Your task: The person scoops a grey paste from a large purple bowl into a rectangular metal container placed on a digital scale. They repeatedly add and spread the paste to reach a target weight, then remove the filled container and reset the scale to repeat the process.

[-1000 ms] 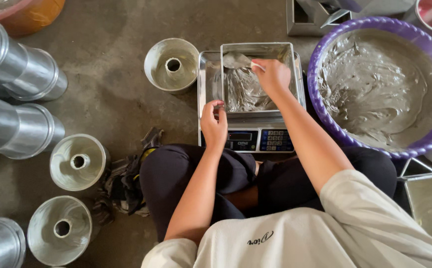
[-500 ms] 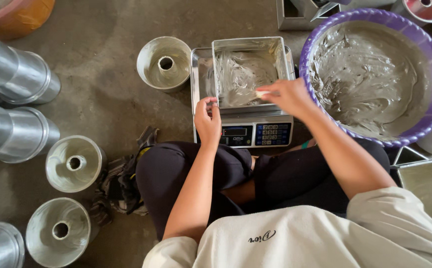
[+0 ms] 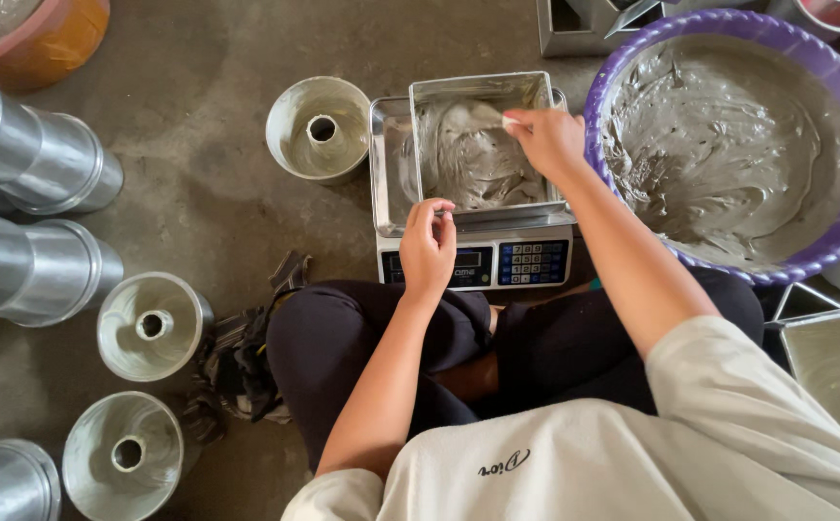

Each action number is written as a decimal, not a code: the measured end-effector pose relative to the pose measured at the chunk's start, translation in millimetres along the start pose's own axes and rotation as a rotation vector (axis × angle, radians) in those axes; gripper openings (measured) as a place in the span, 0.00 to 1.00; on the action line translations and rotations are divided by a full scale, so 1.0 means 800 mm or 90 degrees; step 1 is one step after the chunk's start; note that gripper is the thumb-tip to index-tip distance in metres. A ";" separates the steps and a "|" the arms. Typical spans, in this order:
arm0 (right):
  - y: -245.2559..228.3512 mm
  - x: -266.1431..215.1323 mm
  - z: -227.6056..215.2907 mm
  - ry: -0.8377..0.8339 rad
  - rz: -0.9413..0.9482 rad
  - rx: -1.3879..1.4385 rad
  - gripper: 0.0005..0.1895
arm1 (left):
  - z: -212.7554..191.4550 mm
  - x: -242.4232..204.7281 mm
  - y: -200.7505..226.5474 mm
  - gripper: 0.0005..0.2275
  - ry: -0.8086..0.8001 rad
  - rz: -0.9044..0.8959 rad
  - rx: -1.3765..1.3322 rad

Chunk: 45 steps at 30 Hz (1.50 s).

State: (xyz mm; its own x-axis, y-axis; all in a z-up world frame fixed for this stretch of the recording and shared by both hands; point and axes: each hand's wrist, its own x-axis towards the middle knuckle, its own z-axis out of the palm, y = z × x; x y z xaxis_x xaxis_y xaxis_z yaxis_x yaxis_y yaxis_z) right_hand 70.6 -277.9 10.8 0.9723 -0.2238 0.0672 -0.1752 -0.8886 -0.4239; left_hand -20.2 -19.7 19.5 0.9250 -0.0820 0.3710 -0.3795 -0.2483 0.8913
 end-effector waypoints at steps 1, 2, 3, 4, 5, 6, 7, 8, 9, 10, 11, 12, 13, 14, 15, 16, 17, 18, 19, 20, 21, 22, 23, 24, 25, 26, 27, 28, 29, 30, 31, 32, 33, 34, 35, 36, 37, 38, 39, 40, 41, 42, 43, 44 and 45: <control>0.003 -0.006 -0.007 -0.082 0.054 0.031 0.14 | -0.001 0.000 -0.001 0.04 -0.001 -0.008 0.002; 0.007 -0.015 -0.016 -0.164 0.110 0.061 0.15 | 0.000 -0.001 -0.003 0.04 -0.003 -0.017 0.003; 0.011 -0.028 -0.024 -0.175 0.071 0.066 0.15 | 0.001 -0.001 -0.004 0.05 -0.005 -0.026 0.004; 0.016 -0.044 -0.033 -0.186 0.032 0.071 0.15 | 0.002 -0.002 -0.004 0.05 -0.006 -0.027 -0.002; 0.020 -0.057 -0.042 -0.196 -0.006 0.076 0.15 | 0.004 -0.002 -0.004 0.05 -0.007 -0.027 -0.007; 0.023 -0.067 -0.050 -0.196 -0.058 0.025 0.15 | 0.005 -0.001 -0.005 0.05 -0.006 -0.026 -0.011; 0.026 -0.076 -0.057 -0.196 -0.110 -0.027 0.15 | 0.007 -0.001 -0.004 0.05 -0.013 -0.026 -0.016; 0.027 -0.081 -0.060 -0.196 -0.163 -0.078 0.15 | 0.010 -0.001 -0.003 0.05 -0.019 -0.026 -0.020; 0.027 -0.082 -0.061 -0.149 -0.165 -0.076 0.15 | 0.013 -0.002 -0.002 0.05 -0.024 -0.026 -0.025; 0.027 -0.080 -0.060 -0.102 -0.167 -0.074 0.15 | 0.016 -0.002 -0.001 0.05 -0.030 -0.026 -0.039; 0.026 -0.074 -0.057 -0.054 -0.168 -0.072 0.15 | 0.019 -0.002 0.000 0.05 -0.036 -0.026 -0.053; 0.024 -0.066 -0.051 -0.029 -0.141 -0.058 0.14 | 0.021 -0.002 0.001 0.05 -0.041 -0.026 -0.065; 0.020 -0.055 -0.041 -0.003 -0.113 -0.043 0.14 | 0.024 -0.002 0.002 0.05 -0.041 -0.025 -0.066; 0.015 -0.043 -0.032 0.021 -0.086 -0.028 0.14 | 0.024 -0.003 0.002 0.05 -0.041 -0.024 -0.065; 0.011 -0.030 -0.024 0.056 -0.074 -0.039 0.13 | 0.024 -0.003 0.003 0.05 -0.040 -0.023 -0.064; 0.009 -0.021 -0.018 0.092 -0.059 -0.052 0.13 | 0.023 -0.004 0.002 0.05 -0.040 -0.023 -0.054; 0.009 -0.013 -0.015 0.127 -0.043 -0.066 0.13 | 0.021 -0.004 0.001 0.05 -0.040 -0.023 -0.044; 0.012 -0.009 -0.015 0.087 -0.016 -0.055 0.13 | 0.020 -0.004 0.001 0.05 -0.042 -0.023 -0.035; 0.016 -0.009 -0.018 0.047 0.011 -0.044 0.13 | 0.019 -0.005 0.001 0.06 -0.042 -0.017 -0.033; 0.019 -0.012 -0.023 0.007 0.035 -0.035 0.13 | 0.017 -0.005 0.001 0.06 -0.038 -0.012 -0.032; 0.023 -0.019 -0.030 -0.053 0.063 -0.014 0.13 | 0.014 -0.006 0.000 0.06 -0.034 -0.007 -0.031; 0.029 -0.031 -0.037 -0.115 0.089 0.006 0.14 | 0.012 -0.006 -0.002 0.06 -0.031 -0.011 -0.034; 0.032 -0.047 -0.043 -0.177 0.115 0.026 0.14 | 0.009 -0.007 -0.004 0.06 -0.028 -0.014 -0.038; 0.037 -0.061 -0.051 -0.185 0.046 0.018 0.14 | 0.008 -0.007 -0.005 0.06 -0.024 -0.017 -0.042; 0.044 -0.076 -0.061 -0.193 -0.023 0.009 0.13 | 0.007 -0.006 -0.007 0.06 -0.024 -0.022 -0.042; 0.046 -0.084 -0.067 -0.201 -0.094 0.002 0.13 | 0.006 -0.005 -0.008 0.05 -0.024 -0.027 -0.041; 0.048 -0.089 -0.071 -0.186 -0.100 -0.039 0.13 | 0.006 -0.004 -0.008 0.05 -0.023 -0.031 -0.040; 0.051 -0.092 -0.075 -0.169 -0.106 -0.081 0.14 | 0.006 -0.004 -0.009 0.05 -0.024 -0.038 -0.050; 0.051 -0.092 -0.075 -0.152 -0.113 -0.122 0.14 | 0.006 -0.005 -0.009 0.05 -0.025 -0.046 -0.060; 0.050 -0.086 -0.073 -0.102 -0.127 -0.100 0.14 | 0.006 -0.004 -0.010 0.05 -0.027 -0.052 -0.070; 0.046 -0.075 -0.069 -0.051 -0.140 -0.077 0.14 | 0.007 -0.004 -0.009 0.05 -0.027 -0.050 -0.074; 0.041 -0.063 -0.063 0.000 -0.155 -0.054 0.14 | 0.006 -0.005 -0.009 0.05 -0.026 -0.049 -0.079; 0.034 -0.051 -0.056 0.018 -0.129 -0.067 0.13 | 0.005 -0.005 -0.009 0.05 -0.024 -0.047 -0.083; 0.027 -0.039 -0.048 0.034 -0.103 -0.079 0.13 | 0.005 -0.005 -0.010 0.05 -0.024 -0.051 -0.078; 0.021 -0.029 -0.042 0.051 -0.078 -0.091 0.12 | 0.004 -0.005 -0.011 0.05 -0.024 -0.055 -0.074; 0.017 -0.023 -0.040 0.061 -0.030 -0.062 0.12 | 0.003 -0.006 -0.011 0.05 -0.026 -0.060 -0.070; 0.014 -0.018 -0.039 0.070 0.018 -0.033 0.12 | 0.002 -0.006 -0.012 0.05 -0.022 -0.057 -0.069; 0.012 -0.020 -0.041 0.080 0.067 -0.006 0.13 | 0.002 -0.006 -0.012 0.05 -0.021 -0.053 -0.070; 0.012 -0.024 -0.045 0.021 0.097 0.003 0.13 | 0.001 -0.005 -0.013 0.05 -0.019 -0.050 -0.071; 0.015 -0.031 -0.053 -0.038 0.127 0.009 0.12 | 0.002 -0.004 -0.013 0.05 -0.021 -0.051 -0.066; 0.018 -0.040 -0.060 -0.096 0.158 0.016 0.12 | 0.003 -0.003 -0.013 0.05 -0.022 -0.052 -0.061; 0.021 -0.054 -0.067 -0.132 0.153 0.035 0.12 | 0.004 -0.003 -0.013 0.05 -0.024 -0.054 -0.057; 0.026 -0.070 -0.075 -0.167 0.149 0.054 0.12 | 0.006 -0.004 -0.012 0.05 -0.023 -0.051 -0.067; 0.030 -0.082 -0.081 -0.201 0.143 0.074 0.12 | 0.009 -0.004 -0.010 0.05 -0.021 -0.047 -0.076; 0.036 -0.092 -0.088 -0.187 0.067 0.027 0.13 | 0.011 -0.004 -0.009 0.06 -0.019 -0.042 -0.085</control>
State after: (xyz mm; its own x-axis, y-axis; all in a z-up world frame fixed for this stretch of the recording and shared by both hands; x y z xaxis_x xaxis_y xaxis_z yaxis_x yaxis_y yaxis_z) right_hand -16.8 -315.2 57.3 0.9534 -0.1832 -0.2399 -0.2768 -0.8476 -0.4528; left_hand -20.0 -25.7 9.5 0.9474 -0.0987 0.3044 -0.3152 -0.1240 0.9409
